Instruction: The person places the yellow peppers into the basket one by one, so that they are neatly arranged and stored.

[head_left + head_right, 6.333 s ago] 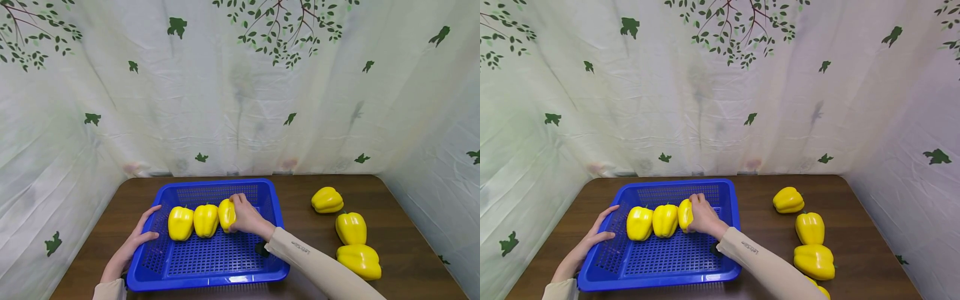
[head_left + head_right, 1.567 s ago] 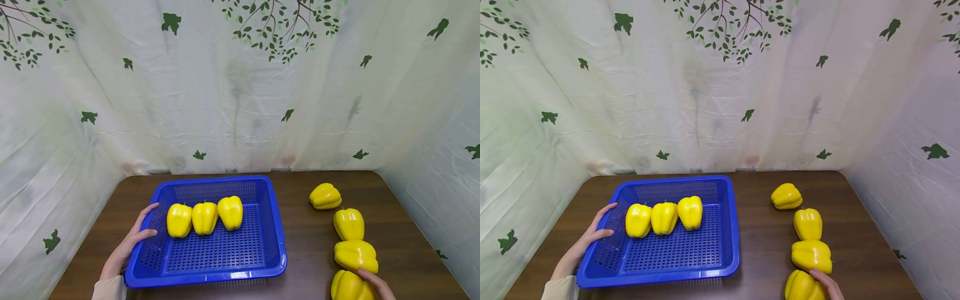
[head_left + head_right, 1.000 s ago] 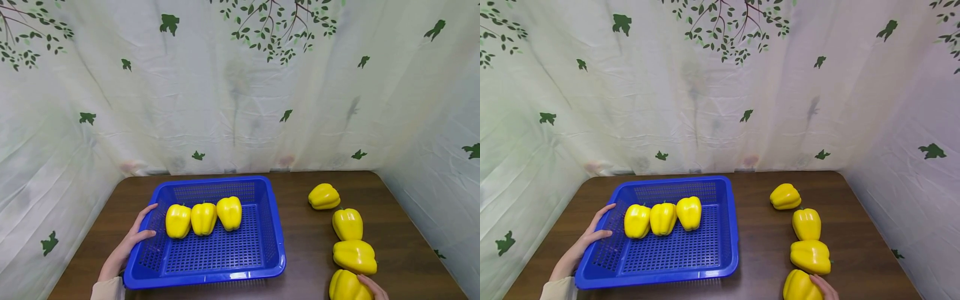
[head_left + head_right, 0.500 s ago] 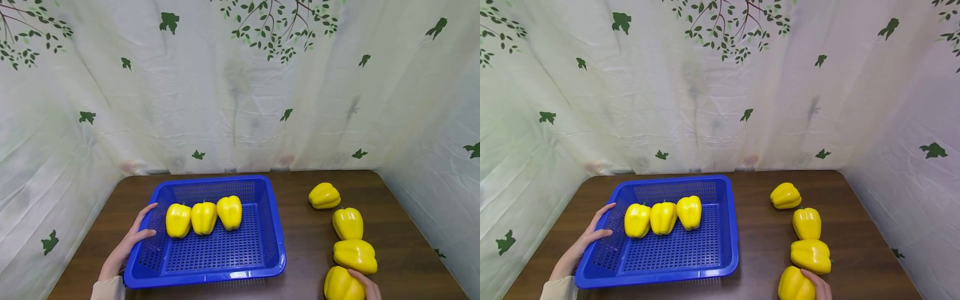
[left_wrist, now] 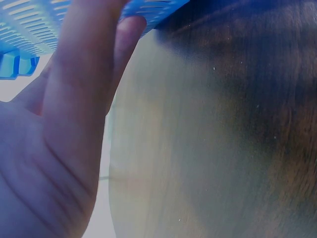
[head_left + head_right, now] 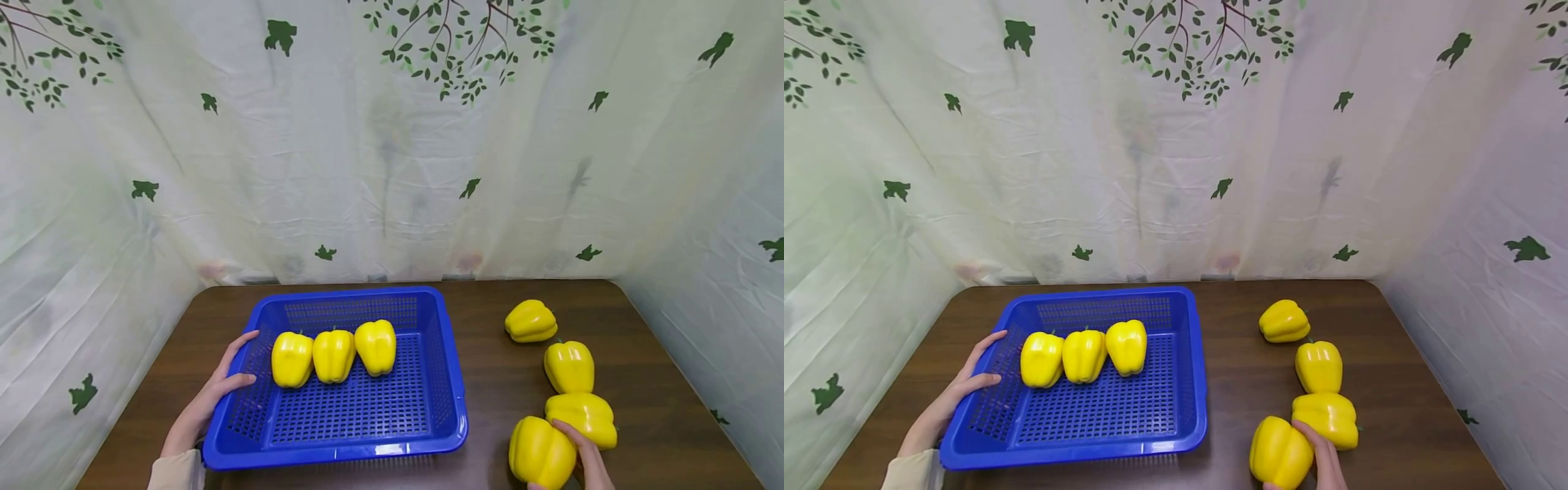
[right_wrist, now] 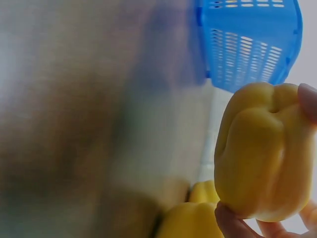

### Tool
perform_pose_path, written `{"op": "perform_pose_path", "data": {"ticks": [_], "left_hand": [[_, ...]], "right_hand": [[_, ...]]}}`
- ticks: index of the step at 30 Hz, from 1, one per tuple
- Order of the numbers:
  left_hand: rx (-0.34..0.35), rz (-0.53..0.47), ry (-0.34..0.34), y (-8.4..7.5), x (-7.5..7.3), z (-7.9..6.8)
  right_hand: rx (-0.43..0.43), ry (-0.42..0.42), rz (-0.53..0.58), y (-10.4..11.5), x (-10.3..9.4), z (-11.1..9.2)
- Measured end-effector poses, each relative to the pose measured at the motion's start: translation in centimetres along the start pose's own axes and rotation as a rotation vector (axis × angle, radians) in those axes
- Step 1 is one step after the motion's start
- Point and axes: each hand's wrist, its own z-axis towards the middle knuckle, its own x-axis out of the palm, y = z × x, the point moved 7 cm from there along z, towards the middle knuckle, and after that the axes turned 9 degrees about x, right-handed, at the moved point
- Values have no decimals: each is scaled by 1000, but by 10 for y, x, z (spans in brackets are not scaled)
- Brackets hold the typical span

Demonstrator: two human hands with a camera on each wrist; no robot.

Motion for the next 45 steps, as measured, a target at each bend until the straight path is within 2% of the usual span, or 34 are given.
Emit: {"op": "perform_pose_path", "data": {"ticks": [6,9,11,15,21,28,34,37,45], "left_hand": [[8,-22,6,0,0,-1],[12,-32,9,0,1,-1],[9,-24,4,0,0,-1],[3,-18,-1,0,0,-1],[1,-52,10,0,1,-1],[8,-50,10,1,1,0],[-14,-50,-2,3,0,0],[-13,-47,-2,3,0,0],[-7,-52,-2,1,0,-1]], "right_hand": [[170,174,-57,7,5,17],[198,233,-64,14,6,23],[185,243,-55,21,5,27],[126,227,-10,39,4,33],[-31,190,28,67,2,44],[-130,211,82,90,4,52],[-253,225,165,107,8,59],[-278,236,179,114,9,63],[-281,278,176,126,16,74]]}}
